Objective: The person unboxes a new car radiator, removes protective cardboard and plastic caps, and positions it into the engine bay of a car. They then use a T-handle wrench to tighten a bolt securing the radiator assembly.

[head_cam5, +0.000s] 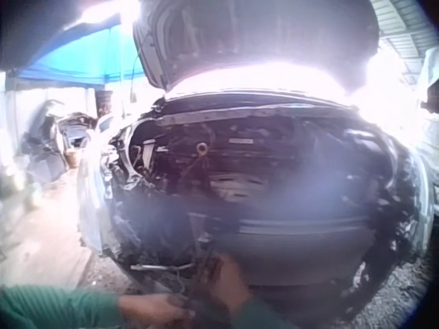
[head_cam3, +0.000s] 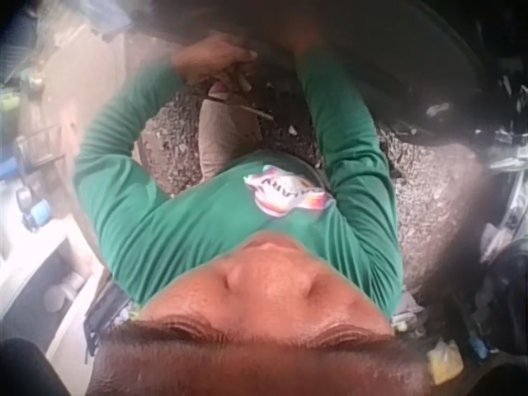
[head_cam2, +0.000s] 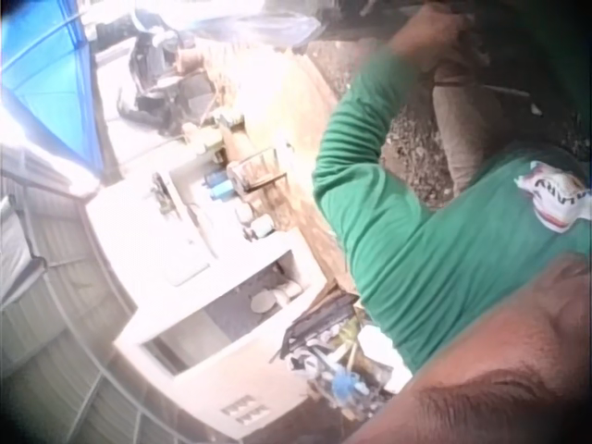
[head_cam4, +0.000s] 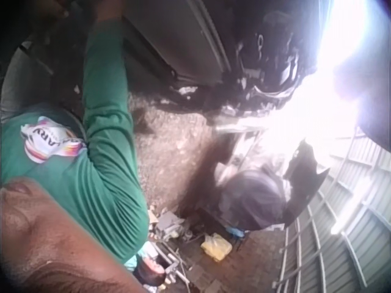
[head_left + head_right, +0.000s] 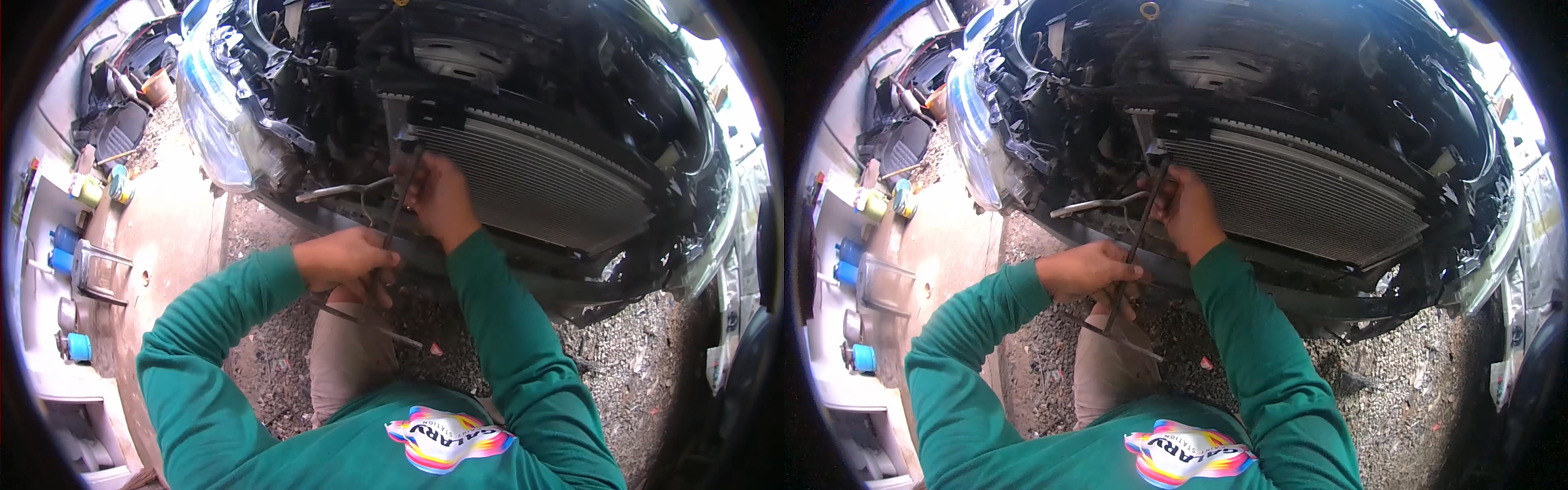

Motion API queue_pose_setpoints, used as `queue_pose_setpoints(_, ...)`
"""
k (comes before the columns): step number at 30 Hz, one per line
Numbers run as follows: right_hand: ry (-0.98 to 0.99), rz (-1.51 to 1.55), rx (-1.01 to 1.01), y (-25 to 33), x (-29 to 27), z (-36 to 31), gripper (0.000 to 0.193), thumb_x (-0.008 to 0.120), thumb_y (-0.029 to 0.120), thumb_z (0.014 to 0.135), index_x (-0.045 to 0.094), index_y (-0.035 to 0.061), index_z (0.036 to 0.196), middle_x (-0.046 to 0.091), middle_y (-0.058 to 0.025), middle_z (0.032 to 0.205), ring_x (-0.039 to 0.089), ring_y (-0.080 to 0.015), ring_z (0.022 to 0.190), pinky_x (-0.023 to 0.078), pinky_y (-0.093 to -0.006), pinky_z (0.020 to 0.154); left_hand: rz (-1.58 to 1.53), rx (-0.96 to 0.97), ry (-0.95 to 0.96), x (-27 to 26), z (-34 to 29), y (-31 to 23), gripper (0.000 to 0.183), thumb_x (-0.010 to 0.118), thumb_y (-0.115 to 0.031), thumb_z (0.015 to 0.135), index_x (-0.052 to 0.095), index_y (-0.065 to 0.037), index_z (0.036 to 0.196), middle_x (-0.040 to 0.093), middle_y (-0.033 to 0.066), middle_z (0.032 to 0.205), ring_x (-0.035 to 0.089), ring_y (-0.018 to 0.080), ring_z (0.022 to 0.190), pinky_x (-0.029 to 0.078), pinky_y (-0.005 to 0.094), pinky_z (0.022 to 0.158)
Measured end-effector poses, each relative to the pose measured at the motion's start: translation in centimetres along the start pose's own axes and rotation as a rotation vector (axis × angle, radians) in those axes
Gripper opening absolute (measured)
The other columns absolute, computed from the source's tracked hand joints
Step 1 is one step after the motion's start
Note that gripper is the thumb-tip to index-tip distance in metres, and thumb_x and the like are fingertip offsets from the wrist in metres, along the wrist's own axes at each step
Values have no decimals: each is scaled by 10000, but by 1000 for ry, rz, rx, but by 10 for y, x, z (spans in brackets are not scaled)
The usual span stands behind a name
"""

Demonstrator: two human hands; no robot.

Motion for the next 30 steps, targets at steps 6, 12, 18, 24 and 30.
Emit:
queue_pose_setpoints(6, -107, -256, -16, 6, -2, 14, 187, 587, 233, 992, 623, 83, 1098, 727, -128, 932, 475, -99, 588, 364, -250, 501, 123, 3, -67, -7, 4, 13, 352, 544, -233, 1068, 605, 71, 1236, 702, 149, 1010, 769, 280, 787, 609, 372, 625)
queue_pose_setpoints(12, -155, -194, 30, 7, -4, 8, 151, 578, 174, 1012, 625, 56, 1093, 735, -128, 889, 465, -86, 587, 366, -238, 472, 202, -19, -68, -7, -9, 25, 302, 557, -231, 1064, 628, 45, 1167, 699, 117, 963, 760, 247, 754, 610, 357, 660)
queue_pose_setpoints(18, -84, 3, 102, 6, -7, -7, 161, 599, 90, 973, 605, 1, 1106, 685, -173, 936, 490, -115, 650, 401, -273, 543, 158, 15, -92, 4, -29, 67, 286, 550, -210, 1065, 621, 44, 1176, 683, 95, 920, 755, 221, 791, 603, 342, 710)
queue_pose_setpoints(24, -24, -25, 133, 6, -5, -8, 161, 579, 12, 947, 632, -35, 1092, 596, -96, 873, 481, -116, 647, 382, -267, 547, 155, 17, -27, 10, -43, 121, 324, 543, -199, 1052, 626, 20, 1275, 700, 121, 931, 741, 198, 847, 593, 344, 757)
queue_pose_setpoints(30, 249, -533, 240, 15, 20, -37, 321, 593, 37, 921, 681, -47, 1219, 442, 32, 689, 399, -76, 583, 319, -239, 545, 895, 172, 117, 34, -45, 221, 322, 582, -232, 950, 698, -55, 1192, 730, 196, 986, 739, 352, 912, 586, 462, 813)
Point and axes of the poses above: each hand's wrist, its own z-axis towards the middle knuckle, its own x-axis out of the palm, y = z × x, the point moved 1 cm from there along z, towards the middle knuckle
